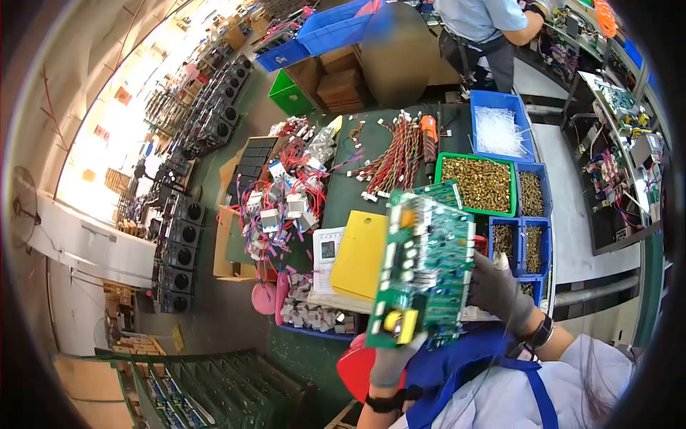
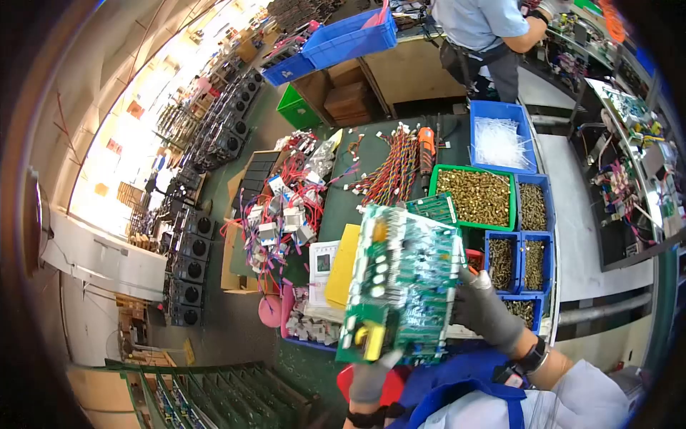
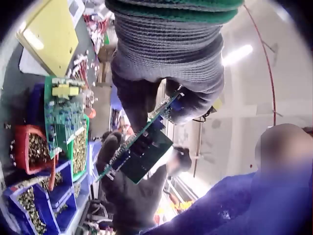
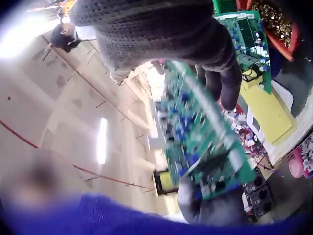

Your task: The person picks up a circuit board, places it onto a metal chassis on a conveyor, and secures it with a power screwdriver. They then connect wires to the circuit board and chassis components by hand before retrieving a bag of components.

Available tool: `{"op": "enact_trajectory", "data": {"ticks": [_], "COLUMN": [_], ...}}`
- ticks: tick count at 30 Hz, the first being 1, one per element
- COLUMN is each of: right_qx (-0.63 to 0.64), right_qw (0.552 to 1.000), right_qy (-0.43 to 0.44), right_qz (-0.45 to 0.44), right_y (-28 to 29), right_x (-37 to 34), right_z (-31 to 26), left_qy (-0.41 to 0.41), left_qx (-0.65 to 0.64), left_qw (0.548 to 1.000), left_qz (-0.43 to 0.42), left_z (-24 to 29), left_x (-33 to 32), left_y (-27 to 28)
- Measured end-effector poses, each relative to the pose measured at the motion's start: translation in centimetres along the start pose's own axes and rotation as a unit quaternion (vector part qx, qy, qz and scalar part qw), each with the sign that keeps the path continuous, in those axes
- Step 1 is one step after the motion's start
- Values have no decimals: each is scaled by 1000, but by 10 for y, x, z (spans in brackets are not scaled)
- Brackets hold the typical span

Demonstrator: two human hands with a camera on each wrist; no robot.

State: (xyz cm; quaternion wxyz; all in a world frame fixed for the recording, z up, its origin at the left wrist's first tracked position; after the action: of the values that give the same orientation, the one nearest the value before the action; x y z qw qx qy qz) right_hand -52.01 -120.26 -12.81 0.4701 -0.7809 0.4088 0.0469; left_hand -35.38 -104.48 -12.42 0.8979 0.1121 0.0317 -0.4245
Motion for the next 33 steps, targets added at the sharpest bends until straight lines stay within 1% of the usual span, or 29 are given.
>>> {"op": "enact_trajectory", "data": {"ticks": [1,3,5,6,7,8,9,10,11,12,13,14,15,16,17,18,19,21,23,24,25,26,27,28,29,30,31,32,33], "right_qx": [4,-46,-15,-23,-33,-143,-263,-351,-535,-670,-673,-754,-814,-833,-861,-837,-803,-765,-738,-761,-763,-767,-769,-783,-795,-803,-788,-763,-736], "right_qw": [998,990,985,982,980,956,877,826,672,522,527,457,374,411,451,514,567,617,651,629,632,629,627,610,593,583,598,627,653], "right_qy": [48,132,167,180,190,191,347,400,450,483,479,461,443,361,206,112,11,-17,34,37,21,51,82,101,119,124,145,146,146], "right_qz": [-38,29,46,43,39,168,204,187,245,211,200,99,-12,-78,-115,-154,-185,-186,-177,-154,-131,-114,-94,-74,-51,-17,19,60,102], "right_y": [-5,-16,1,1,1,13,4,-27,-25,-38,-53,-75,-94,-91,-87,-87,-85,-70,-48,-49,-52,-55,-57,-55,-53,-55,-54,-50,-43], "right_x": [10,-14,-14,-20,-24,-32,-44,-57,-55,-53,-51,-42,-28,-9,9,20,27,32,35,32,29,27,26,26,27,27,25,24,20], "right_z": [-2,-22,-25,-31,-37,-48,-68,-98,-110,-124,-137,-141,-134,-125,-116,-107,-97,-81,-68,-69,-70,-73,-75,-81,-87,-94,-100,-105,-110], "left_qy": [-4,-88,6,54,155,163,173,153,134,181,215,215,213,212,212,197,179,169,177,158,141,143,83,23,15,64,113,38,-41], "left_qx": [-16,38,-59,-142,-289,-328,-369,-365,-364,-333,-325,-292,-259,-222,-184,-222,-259,-292,-280,-259,-233,-235,-207,-176,-226,-353,-471,-298,-107], "left_qw": [998,988,989,976,935,918,898,895,892,892,884,888,894,894,889,863,829,790,782,788,793,794,825,850,827,815,786,914,983], "left_qz": [-56,-117,-133,-154,-133,-153,-169,-204,-233,-246,-259,-281,-296,-327,-361,-409,-462,-512,-528,-537,-545,-542,-520,-496,-515,-455,-385,-272,-142], "left_z": [20,9,4,11,14,9,3,10,24,41,7,6,11,6,2,12,22,24,16,14,15,23,38,50,51,41,24,-2,-28], "left_x": [9,26,39,45,45,55,67,78,91,94,111,116,124,130,133,131,128,130,133,136,138,142,148,157,169,183,198,215,228], "left_y": [-16,-32,-35,-36,-37,-34,-27,-22,-20,-14,1,4,9,10,5,-4,-14,-28,-35,-34,-32,-28,-20,-13,-9,2,14,24,37]}}
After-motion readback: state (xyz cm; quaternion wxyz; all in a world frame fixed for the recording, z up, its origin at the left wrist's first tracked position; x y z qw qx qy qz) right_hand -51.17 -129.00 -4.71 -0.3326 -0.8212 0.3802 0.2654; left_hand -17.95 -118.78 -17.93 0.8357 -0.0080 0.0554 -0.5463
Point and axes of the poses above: each hand's wrist, its own x-axis towards the middle knuckle, its own y-axis out of the back of the hand, z = x × y, the point moved 3 cm from there along x, towards the middle knuckle, and after that the axes turned 4 degrees about z, right-handed, at the moved point
